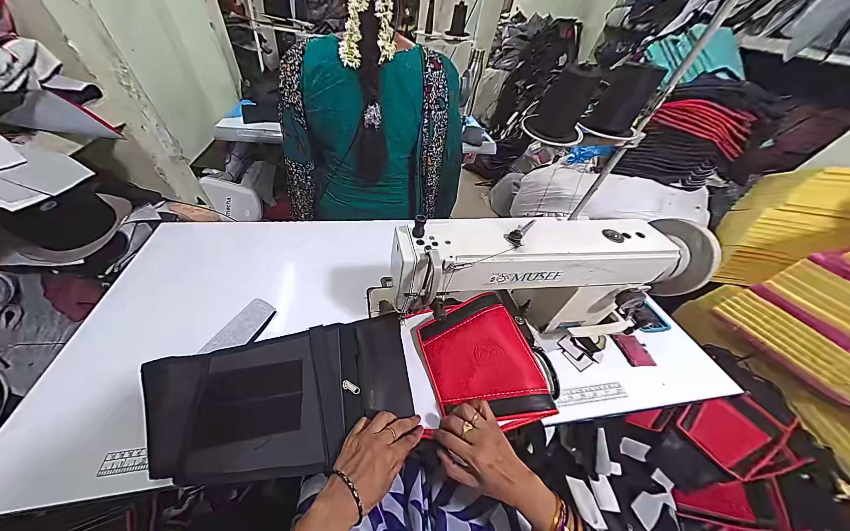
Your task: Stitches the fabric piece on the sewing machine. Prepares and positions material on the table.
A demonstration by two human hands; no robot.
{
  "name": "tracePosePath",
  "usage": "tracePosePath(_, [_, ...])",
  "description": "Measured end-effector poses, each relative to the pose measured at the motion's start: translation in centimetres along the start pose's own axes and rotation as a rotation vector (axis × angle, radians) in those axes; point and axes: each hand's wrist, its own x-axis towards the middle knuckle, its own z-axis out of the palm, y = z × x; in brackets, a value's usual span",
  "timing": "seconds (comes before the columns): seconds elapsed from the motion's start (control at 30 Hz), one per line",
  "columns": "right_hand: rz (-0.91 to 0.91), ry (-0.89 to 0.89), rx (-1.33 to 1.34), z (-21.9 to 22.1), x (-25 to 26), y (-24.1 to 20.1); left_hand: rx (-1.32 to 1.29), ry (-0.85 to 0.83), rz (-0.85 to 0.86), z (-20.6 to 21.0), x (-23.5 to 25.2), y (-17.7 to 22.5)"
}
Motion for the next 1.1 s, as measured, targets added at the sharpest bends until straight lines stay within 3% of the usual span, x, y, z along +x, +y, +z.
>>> tracePosePath(1.1, [0.173,-0.010,0.096,5.2,9.1,8.9,-0.147,-0.094,-0.117,-1.4,10.0,-10.3])
